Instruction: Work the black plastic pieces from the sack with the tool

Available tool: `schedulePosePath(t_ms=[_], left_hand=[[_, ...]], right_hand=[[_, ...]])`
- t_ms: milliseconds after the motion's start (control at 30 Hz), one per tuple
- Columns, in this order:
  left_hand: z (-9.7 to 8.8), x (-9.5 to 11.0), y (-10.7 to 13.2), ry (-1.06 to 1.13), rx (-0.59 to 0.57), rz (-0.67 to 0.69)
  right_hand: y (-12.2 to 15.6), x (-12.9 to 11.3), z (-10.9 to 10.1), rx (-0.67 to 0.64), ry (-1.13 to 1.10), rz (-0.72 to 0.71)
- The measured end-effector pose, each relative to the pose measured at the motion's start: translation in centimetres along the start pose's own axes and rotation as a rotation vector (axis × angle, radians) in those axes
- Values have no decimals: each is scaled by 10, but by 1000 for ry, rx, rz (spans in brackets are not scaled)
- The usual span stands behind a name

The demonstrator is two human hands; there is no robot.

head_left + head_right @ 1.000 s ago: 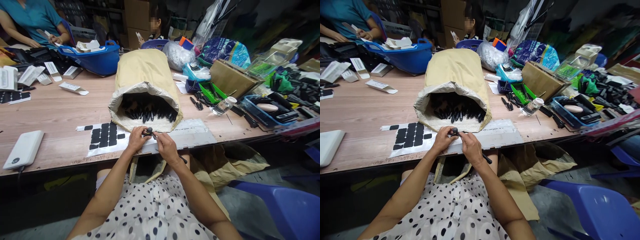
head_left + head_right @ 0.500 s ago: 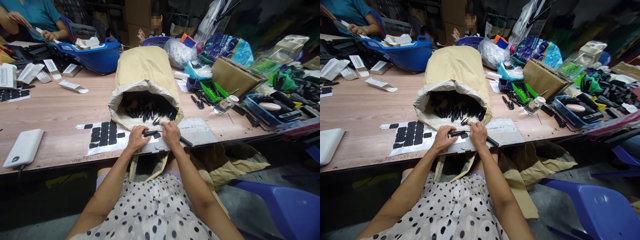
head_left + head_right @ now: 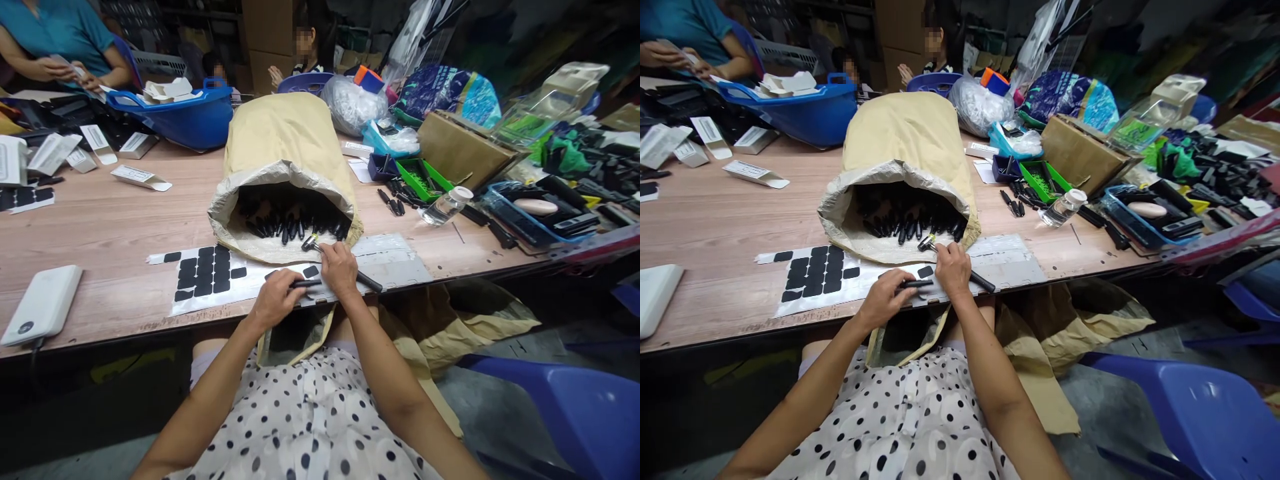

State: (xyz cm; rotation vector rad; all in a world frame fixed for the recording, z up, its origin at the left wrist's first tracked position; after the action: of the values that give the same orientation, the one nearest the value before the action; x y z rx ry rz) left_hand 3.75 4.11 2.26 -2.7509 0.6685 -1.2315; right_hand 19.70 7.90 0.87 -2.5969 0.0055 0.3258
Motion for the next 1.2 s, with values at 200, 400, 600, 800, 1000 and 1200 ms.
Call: schedulePosePath(t_ms=[200,400,600,800,1000,1200], left_hand=[[32,5,60,-174,-340,-7],[69,-36,73,-328,-325,-114],[71,-27,67,-322,-377,-194],[40,22,35,72,-608,-224],[-63,-38,-71,-257,239,-320],[-85,-105,-104,-493,286,-405]], right_hand=[[1,0,0,6,1,8],[1,-1,0,4,1,-1],[1,-2,-1,-3,13,6],[2,-2,0,-2,3,-6],[2,-2,1,1,17,-12],[1,-4,1,-26,24,1]])
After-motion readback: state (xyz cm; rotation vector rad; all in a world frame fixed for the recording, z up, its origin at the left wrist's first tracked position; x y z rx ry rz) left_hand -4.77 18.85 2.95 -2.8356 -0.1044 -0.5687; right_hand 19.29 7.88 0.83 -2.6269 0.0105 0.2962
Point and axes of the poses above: each hand's wrist, its own y-axis away from the middle knuckle, its own z-axis out of the palm, x = y × z, the point moved 8 cm from there along -y, towards the middle knuckle, and after that the axes turned 7 degrees about x, right-handed, at the moved point
